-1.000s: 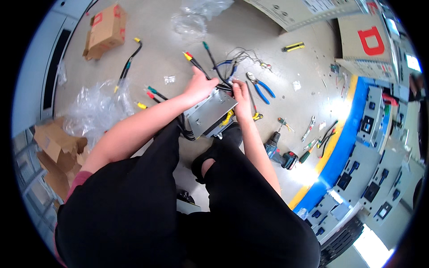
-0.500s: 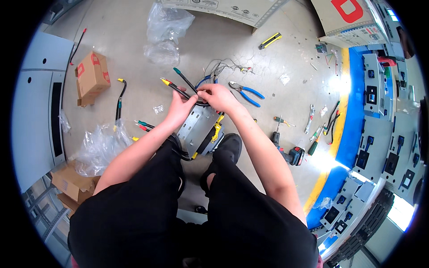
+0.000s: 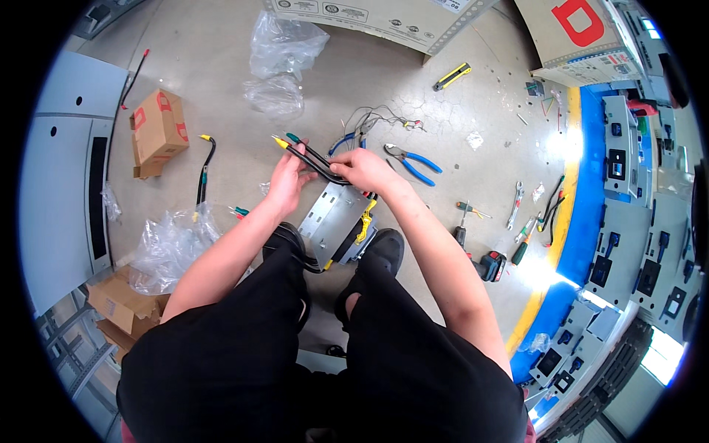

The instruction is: The person sits on the floor and uses a screwdriver to connect multiple colored wires to a metal electrical component. They then lift the component and place it into a larger metal enclosure.

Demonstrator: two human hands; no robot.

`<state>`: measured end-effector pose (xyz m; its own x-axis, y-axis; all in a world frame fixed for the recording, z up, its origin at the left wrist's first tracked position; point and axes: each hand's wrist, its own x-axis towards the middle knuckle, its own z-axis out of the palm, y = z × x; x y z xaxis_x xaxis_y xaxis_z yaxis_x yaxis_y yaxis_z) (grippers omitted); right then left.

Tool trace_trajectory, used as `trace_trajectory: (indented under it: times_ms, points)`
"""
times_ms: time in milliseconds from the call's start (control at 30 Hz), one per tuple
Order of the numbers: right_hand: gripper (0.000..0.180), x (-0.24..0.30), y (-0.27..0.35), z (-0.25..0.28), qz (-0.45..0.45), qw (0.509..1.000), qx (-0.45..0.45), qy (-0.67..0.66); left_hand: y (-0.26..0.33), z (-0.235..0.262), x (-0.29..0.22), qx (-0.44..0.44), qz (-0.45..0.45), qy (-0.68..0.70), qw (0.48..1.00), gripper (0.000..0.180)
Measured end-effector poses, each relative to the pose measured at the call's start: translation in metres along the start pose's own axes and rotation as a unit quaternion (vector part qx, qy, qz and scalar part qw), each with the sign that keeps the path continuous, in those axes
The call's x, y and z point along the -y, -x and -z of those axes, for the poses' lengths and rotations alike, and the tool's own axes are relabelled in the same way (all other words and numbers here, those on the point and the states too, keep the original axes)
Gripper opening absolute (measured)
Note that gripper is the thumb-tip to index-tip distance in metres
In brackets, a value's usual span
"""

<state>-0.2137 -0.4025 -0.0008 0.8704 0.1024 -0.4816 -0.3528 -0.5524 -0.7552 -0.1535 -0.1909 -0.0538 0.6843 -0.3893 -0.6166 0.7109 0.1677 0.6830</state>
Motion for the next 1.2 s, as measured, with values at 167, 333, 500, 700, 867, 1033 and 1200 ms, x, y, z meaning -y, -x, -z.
trace_trajectory:
  times_ms: [167, 333, 500, 700, 867, 1033, 1200]
  points:
    - [0.032, 0.0, 0.001, -0.003, 0.003, 1.0, -0.005, 0.002, -0.015, 0.001, -0.006, 0.009, 0.007, -0.082, 0.997, 0.049]
    - [0.029, 0.007, 0.0, 0.001, 0.006, 0.998, -0.026, 0.064, -0.019, 0.005, 0.001, -0.041, 0.001, -0.079, 0.996, 0.04]
    - [0.027, 0.003, 0.0, -0.009, 0.012, 0.993, -0.074, 0.094, -0.006, -0.001, -0.002, -0.068, -0.006, -0.071, 0.995, 0.034]
    - [0.029, -0.009, 0.005, -0.004, -0.019, 0.995, -0.087, -0.046, -0.008, -0.007, -0.008, -0.066, 0.001, -0.082, 0.994, 0.032]
    - [0.036, -0.063, 0.022, 0.003, -0.084, 0.941, -0.181, -0.275, -0.011, -0.007, -0.009, -0.05, -0.003, -0.075, 0.996, 0.032]
    - [0.028, -0.073, 0.056, -0.025, -0.119, 0.927, -0.125, -0.333, -0.008, -0.005, -0.01, -0.03, -0.01, -0.087, 0.996, 0.032]
    - [0.029, -0.067, 0.062, -0.045, -0.139, 0.858, -0.143, -0.473, -0.007, -0.001, -0.012, -0.029, -0.005, -0.092, 0.995, 0.037]
